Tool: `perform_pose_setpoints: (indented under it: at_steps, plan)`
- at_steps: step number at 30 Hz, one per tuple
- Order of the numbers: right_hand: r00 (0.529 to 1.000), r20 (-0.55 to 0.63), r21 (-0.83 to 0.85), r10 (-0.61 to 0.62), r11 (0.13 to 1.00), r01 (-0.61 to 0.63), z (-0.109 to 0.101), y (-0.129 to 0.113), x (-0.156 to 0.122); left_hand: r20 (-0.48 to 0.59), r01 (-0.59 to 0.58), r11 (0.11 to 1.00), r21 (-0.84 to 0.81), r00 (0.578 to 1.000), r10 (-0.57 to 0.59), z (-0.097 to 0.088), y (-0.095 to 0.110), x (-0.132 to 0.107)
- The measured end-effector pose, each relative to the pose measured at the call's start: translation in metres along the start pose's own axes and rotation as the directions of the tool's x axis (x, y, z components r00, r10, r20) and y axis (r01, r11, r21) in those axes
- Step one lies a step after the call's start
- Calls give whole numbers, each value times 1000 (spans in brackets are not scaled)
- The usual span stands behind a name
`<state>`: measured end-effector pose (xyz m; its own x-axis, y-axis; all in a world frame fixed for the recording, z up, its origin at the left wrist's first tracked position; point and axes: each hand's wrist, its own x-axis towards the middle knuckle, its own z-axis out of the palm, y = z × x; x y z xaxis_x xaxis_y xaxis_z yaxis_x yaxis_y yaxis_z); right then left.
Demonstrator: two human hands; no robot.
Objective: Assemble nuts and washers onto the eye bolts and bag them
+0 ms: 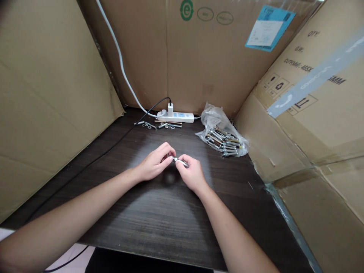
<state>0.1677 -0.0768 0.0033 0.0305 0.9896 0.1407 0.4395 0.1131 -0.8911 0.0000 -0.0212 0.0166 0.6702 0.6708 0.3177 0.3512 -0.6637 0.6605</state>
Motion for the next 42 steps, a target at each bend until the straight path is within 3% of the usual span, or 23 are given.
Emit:
perform_pose_setpoints:
  at_steps: [5,13,22,32,38,42]
  plan:
    - [1000,7,11,-5,1000,5,0,1,0,76,16,1000,-18,997,-15,1,-1,1]
    - [1000,7,87,2,996,-3,-2,-1,1,91,-1,998,-68,996,7,-2,3,-1]
    - [1000,-1,132,31,991,-30,-1,0,1,36,25,999,-45,999,-23,0,2,-1]
    - [1000,-6,117,29,993,-29,-1,-1,0,93,7,999,-48,996,-3,0,2,-1]
    - [1000,-6,112,23,994,-22,0,0,0,16,-13,998,-62,1000,14,-1,5,-3]
    - [1000,-10,105,13,994,-12,-1,1,1,23,9,1000,-13,1000,-8,-2,3,-1]
